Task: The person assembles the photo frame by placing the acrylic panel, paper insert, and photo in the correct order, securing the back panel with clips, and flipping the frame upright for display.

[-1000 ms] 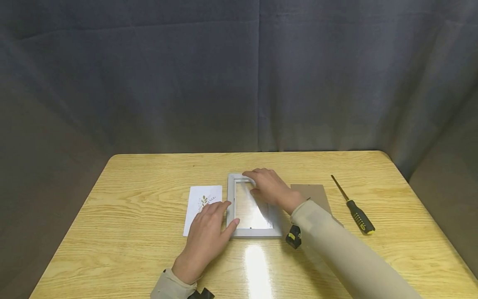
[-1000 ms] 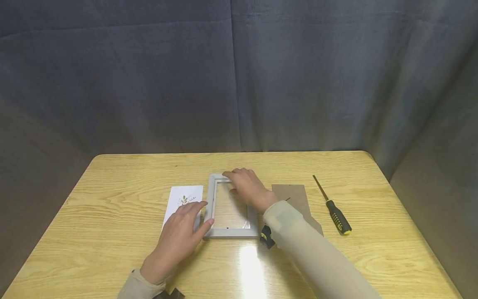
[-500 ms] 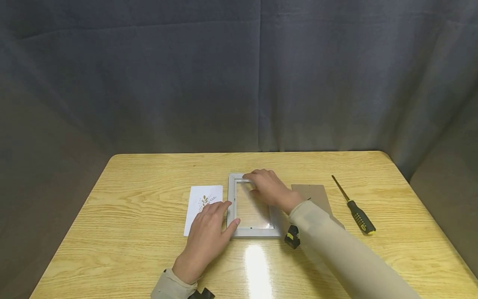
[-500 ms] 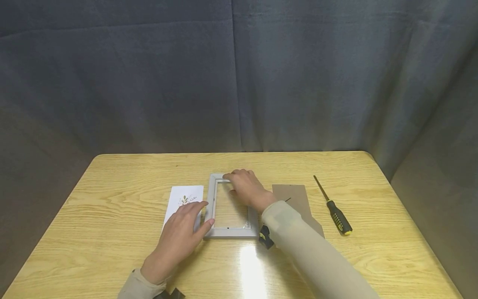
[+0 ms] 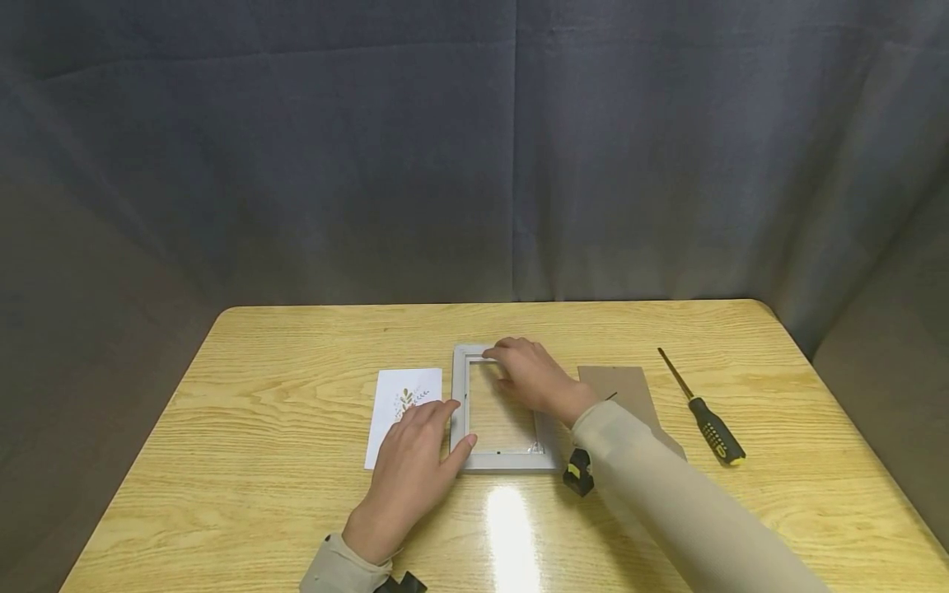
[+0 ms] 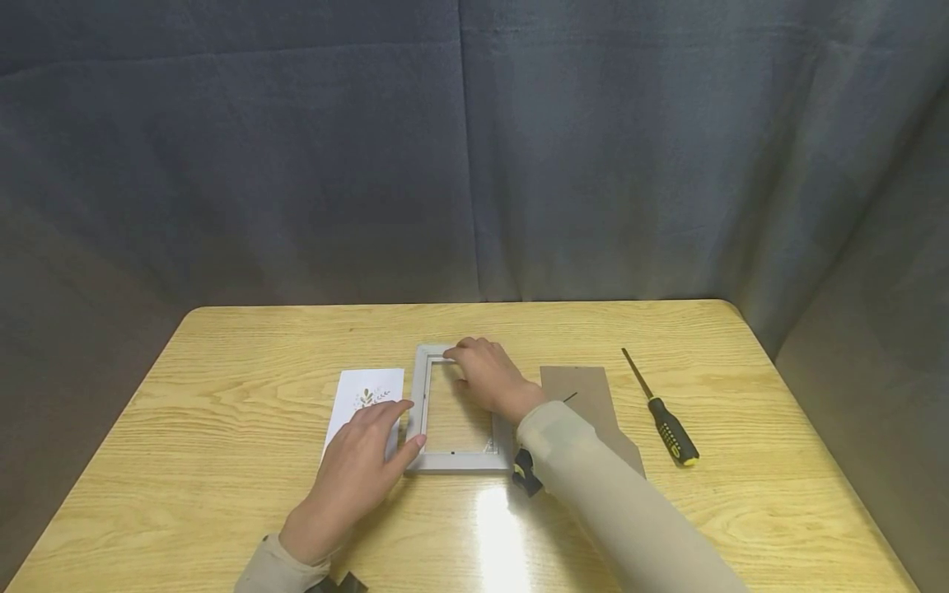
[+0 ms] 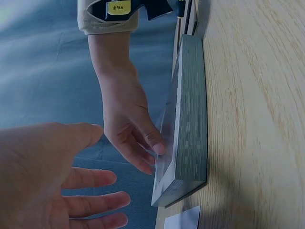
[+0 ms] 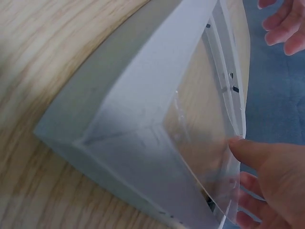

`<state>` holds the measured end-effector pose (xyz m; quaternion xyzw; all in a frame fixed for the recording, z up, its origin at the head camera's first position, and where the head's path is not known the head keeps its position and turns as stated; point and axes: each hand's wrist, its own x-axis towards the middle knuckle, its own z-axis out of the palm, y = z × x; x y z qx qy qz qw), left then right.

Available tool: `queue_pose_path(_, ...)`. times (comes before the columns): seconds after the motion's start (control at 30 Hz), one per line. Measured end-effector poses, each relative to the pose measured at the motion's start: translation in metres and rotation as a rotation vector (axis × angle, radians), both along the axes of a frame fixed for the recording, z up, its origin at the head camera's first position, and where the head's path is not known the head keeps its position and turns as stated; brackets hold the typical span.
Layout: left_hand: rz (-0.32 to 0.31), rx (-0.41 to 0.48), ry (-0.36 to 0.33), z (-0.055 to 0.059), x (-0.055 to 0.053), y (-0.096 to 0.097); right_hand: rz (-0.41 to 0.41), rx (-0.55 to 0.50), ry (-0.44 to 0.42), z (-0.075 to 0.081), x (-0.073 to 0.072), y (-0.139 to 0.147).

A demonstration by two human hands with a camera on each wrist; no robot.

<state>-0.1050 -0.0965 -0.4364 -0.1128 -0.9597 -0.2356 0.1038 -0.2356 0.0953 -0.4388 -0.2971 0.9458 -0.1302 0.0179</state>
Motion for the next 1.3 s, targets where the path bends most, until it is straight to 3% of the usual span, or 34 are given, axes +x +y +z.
queue_pose_path(0.43,-0.005,0.005,-0.009,0.000,-0.001,0.001,-0.020,-0.050,-0.029,-0.004,0.000,0.003)
queue_pose_path(0.77,-0.102,-0.043,-0.107,-0.010,0.002,0.004,-0.030,-0.099,-0.016,-0.002,0.000,0.007)
queue_pose_path(1.1,-0.109,-0.051,-0.103,-0.011,0.003,0.003,-0.076,-0.184,0.002,0.005,0.001,0.022)
queue_pose_path(1.3,-0.102,-0.050,-0.098,-0.010,0.004,0.001,-0.094,-0.172,0.000,0.005,0.000,0.036)
